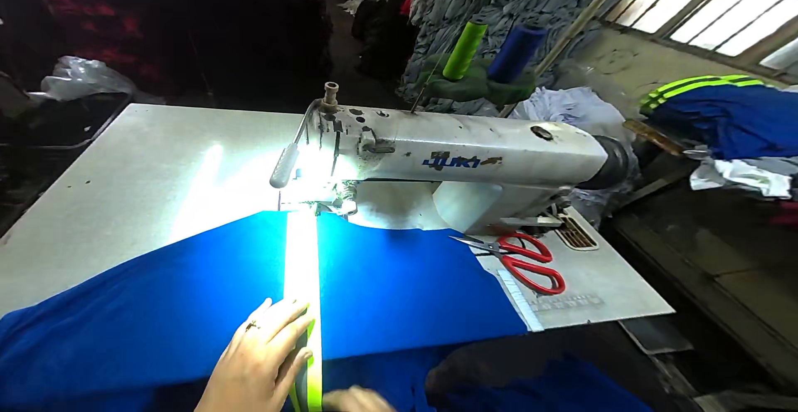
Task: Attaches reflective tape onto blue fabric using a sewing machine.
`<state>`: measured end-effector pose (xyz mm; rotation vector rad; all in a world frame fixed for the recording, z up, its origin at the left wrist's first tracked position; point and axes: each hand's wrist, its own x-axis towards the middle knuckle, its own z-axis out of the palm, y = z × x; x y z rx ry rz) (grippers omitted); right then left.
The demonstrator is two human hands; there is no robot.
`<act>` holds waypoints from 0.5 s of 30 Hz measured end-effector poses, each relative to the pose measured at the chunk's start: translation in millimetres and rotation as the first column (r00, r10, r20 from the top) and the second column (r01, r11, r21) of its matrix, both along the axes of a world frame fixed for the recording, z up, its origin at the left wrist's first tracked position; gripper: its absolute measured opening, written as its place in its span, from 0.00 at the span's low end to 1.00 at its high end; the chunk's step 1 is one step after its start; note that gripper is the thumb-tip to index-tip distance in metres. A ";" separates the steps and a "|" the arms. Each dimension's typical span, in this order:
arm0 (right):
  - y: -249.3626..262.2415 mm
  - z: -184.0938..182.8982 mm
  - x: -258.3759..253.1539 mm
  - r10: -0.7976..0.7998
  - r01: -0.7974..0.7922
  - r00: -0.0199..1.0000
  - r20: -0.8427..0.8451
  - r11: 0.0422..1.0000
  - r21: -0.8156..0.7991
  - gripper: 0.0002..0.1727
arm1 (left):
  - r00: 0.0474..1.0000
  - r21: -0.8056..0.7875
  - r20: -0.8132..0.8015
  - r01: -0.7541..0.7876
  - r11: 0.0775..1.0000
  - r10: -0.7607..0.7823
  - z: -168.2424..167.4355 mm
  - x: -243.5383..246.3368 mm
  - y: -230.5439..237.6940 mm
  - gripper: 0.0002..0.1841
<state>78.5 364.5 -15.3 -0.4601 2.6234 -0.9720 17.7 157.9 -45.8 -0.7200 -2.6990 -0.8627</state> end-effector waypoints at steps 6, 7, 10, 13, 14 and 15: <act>5.6 -0.2 -36.2 -0.056 0.031 0.873 -0.485 0.998 -0.060 0.14 | 1.000 0.020 0.010 0.004 1.000 -0.004 -0.3 -0.6 -1.0 0.18; 6.5 -6.4 -39.3 -0.039 0.026 0.867 -0.496 0.999 -0.034 0.15 | 1.000 0.023 0.020 0.002 1.000 -0.002 -0.5 -0.6 -1.3 0.18; 7.9 -15.2 -40.2 -0.011 0.027 0.853 -0.521 0.999 0.023 0.15 | 1.000 0.019 0.025 -0.004 1.000 0.004 -0.2 -0.7 -1.4 0.18; 4.3 -15.4 -36.8 0.010 0.044 0.840 -0.543 0.995 0.086 0.15 | 1.000 0.003 0.021 -0.007 1.000 0.007 0.7 -0.9 -1.0 0.18; 2.7 -15.6 -35.9 0.017 0.052 0.827 -0.562 0.993 0.105 0.15 | 1.000 0.004 0.025 -0.002 1.000 0.002 1.3 -1.1 -1.1 0.18; 1.8 -16.0 -35.1 0.025 0.058 0.814 -0.581 0.991 0.124 0.15 | 1.000 0.012 0.026 0.005 1.000 -0.006 2.6 -0.3 -0.7 0.17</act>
